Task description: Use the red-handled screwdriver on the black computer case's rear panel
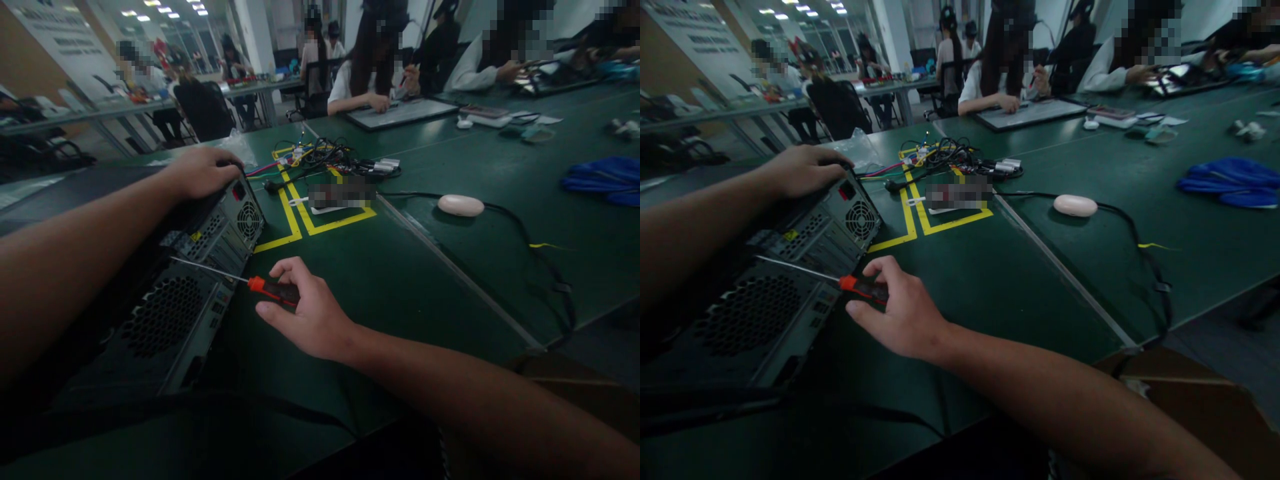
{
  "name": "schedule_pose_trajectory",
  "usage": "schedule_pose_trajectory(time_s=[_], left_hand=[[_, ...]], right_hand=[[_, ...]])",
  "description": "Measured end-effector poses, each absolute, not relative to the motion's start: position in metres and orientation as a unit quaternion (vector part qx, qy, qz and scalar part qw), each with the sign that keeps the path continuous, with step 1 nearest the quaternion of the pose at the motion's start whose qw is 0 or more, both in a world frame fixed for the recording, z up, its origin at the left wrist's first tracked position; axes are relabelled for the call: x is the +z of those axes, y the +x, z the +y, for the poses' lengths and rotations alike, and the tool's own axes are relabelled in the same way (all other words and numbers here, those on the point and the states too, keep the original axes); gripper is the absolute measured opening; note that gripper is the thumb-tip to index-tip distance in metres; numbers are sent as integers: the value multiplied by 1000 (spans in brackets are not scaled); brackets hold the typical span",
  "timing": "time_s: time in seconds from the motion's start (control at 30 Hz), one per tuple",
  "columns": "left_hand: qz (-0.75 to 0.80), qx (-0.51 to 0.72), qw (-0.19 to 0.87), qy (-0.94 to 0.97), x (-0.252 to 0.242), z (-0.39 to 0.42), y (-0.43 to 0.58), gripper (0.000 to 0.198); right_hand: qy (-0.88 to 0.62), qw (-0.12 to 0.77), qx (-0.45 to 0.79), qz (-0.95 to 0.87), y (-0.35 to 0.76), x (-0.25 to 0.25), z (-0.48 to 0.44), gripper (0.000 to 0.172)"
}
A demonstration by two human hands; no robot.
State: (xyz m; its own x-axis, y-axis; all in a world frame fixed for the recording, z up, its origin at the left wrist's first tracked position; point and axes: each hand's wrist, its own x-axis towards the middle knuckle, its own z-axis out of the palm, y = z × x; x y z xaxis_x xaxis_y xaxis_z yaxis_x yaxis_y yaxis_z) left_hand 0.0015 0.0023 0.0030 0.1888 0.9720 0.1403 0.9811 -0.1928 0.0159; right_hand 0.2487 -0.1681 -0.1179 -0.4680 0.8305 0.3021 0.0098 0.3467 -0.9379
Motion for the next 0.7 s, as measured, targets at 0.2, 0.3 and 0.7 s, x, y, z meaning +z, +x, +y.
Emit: schedule_pose_trajectory(time_s=[0.2, 0.3, 0.7], left_hand=[[-643, -57, 36, -763, 3, 0, 3, 70], [-647, -54, 39, -760, 3, 0, 3, 69], [-645, -56, 46, -761, 2, 1, 1, 70]], right_hand=[[-292, 428, 474, -712, 250, -117, -166, 16], [-304, 438, 453, -715, 250, -118, -164, 17], [-326, 410, 478, -705, 246, -120, -168, 33]])
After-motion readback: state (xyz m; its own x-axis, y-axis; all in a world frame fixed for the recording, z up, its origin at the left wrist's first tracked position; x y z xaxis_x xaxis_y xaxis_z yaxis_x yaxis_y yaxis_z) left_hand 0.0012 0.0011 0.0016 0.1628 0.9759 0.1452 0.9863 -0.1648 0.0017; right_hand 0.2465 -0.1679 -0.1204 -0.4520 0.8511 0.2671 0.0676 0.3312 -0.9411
